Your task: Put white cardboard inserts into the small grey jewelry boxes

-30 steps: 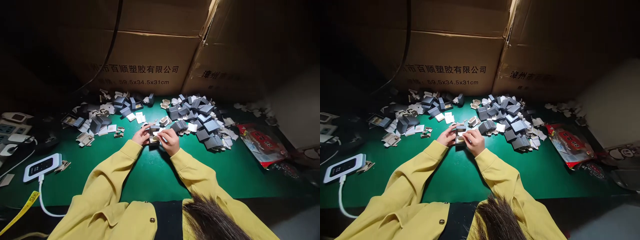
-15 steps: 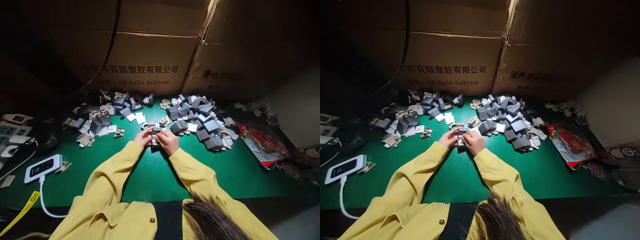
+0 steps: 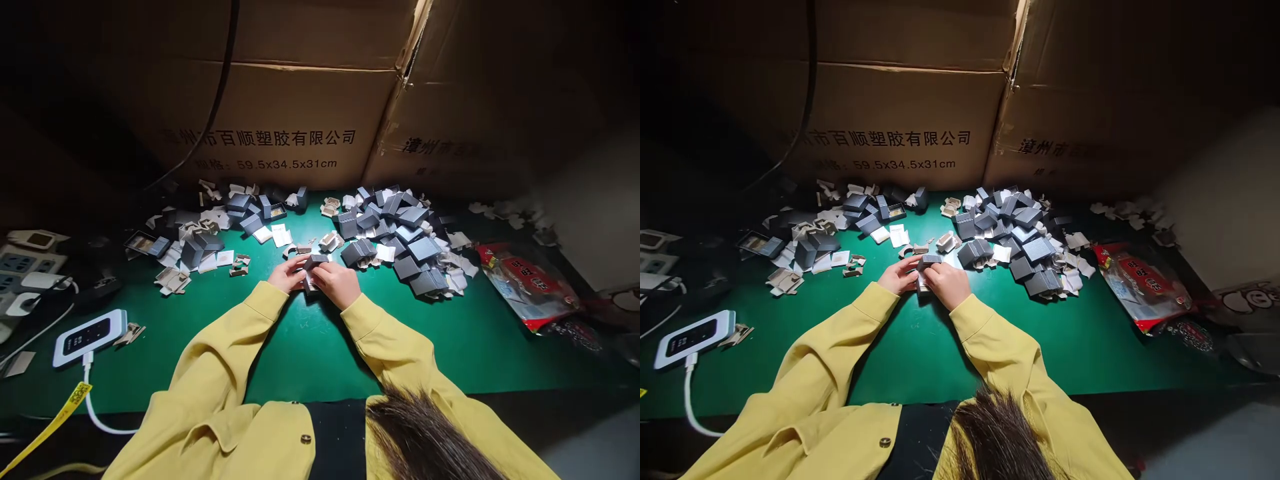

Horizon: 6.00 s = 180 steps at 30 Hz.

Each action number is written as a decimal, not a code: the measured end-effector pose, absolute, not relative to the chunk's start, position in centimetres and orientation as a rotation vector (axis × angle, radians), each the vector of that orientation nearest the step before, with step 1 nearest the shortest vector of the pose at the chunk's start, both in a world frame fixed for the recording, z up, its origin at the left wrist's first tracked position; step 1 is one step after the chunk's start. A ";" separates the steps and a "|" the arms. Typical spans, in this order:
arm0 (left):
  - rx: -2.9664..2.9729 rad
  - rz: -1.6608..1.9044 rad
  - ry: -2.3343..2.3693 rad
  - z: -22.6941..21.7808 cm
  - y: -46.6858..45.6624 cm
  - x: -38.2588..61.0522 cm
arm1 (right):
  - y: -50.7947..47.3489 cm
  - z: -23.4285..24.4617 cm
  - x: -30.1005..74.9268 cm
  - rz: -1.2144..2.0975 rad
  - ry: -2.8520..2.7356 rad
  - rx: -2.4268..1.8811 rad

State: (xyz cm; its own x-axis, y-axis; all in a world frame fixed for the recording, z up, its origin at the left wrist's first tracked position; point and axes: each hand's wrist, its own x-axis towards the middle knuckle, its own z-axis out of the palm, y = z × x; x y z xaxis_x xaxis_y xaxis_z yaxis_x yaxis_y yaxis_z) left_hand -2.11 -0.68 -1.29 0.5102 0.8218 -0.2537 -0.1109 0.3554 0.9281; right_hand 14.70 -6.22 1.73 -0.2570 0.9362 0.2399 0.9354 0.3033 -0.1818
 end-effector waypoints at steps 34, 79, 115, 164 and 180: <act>1.036 0.750 0.862 -1.8 -0.9 -2.0 | -6.1 0.6 14.0 -0.079 -2.271 -1.714; 1.013 0.824 1.036 -1.9 -0.6 -1.4 | -6.0 1.4 14.5 0.348 -2.022 -1.768; 1.076 0.844 0.998 -1.0 -0.9 -1.8 | -5.5 -1.0 15.4 0.105 -1.840 -1.567; 1.664 0.965 1.419 -0.9 0.0 -3.1 | -1.7 0.6 17.5 -0.255 -2.022 -1.671; 1.549 1.182 1.635 -0.3 0.7 -4.2 | -1.5 -0.6 16.2 -0.475 -2.130 -1.625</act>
State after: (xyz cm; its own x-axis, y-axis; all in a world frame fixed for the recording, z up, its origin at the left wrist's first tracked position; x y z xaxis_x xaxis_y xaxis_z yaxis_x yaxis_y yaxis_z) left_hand -4.24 0.74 -0.30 -0.1487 0.9767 0.1548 0.4531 -0.0718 0.8885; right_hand 16.15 -1.53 -0.56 -0.2304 0.8228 0.5195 0.9656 0.2596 0.0172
